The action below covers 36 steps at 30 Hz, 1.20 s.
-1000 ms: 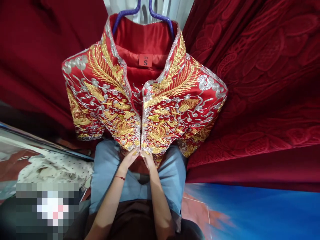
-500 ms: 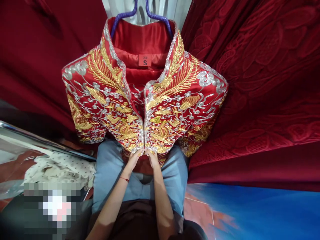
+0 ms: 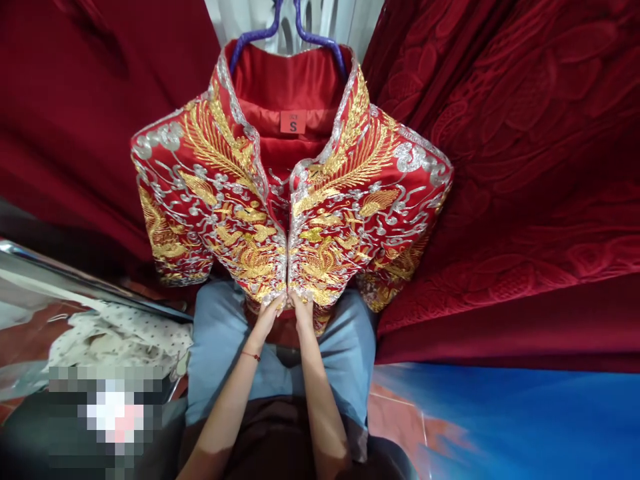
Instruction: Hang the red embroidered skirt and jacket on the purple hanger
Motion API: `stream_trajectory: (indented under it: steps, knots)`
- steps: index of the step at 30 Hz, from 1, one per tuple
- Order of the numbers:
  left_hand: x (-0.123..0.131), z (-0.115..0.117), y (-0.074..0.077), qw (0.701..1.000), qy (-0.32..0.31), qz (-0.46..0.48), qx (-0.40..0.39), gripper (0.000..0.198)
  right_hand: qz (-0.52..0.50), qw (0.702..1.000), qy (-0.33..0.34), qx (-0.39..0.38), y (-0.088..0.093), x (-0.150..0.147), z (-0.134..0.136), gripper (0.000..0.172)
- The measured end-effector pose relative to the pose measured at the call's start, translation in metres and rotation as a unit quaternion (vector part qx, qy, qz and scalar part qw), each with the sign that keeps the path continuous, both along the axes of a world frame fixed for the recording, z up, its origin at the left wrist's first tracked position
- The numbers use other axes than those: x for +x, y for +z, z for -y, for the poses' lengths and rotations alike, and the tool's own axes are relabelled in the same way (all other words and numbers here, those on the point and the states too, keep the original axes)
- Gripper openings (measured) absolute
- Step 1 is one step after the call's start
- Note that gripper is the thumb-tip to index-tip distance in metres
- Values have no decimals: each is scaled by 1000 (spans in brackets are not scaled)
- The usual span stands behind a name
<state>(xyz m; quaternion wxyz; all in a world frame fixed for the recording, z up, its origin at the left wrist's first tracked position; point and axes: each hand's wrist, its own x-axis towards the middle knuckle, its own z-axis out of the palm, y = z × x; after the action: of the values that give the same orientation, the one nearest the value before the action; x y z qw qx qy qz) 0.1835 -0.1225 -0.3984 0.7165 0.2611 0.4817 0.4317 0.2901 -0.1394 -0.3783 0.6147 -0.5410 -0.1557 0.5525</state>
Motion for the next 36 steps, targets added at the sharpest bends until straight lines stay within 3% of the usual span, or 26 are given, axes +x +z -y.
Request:
stream_trajectory:
  steps: [5,9,15,18,27,31,36]
  knots:
    - [-9,-2,2,1000,-5,2,-21,49,53,962,231,-134,13,37,17,52]
    - [-10,-2,7,999,-16,22,-28,48,97,936,305,-147,25,48,20,56]
    - [-9,0,7,998,-22,43,-39,40,195,947,246,-67,33,32,0,44]
    - [-9,1,5,998,-22,46,-43,36,222,942,248,-41,35,27,-3,38]
    - [-4,1,4,999,11,39,-32,41,325,930,167,-45,50,23,1,9]
    - [-1,-1,3,998,42,29,-24,43,290,950,105,-49,50,10,-2,12]
    - [4,-2,5,998,50,36,0,37,142,987,42,-59,45,-6,-8,25]
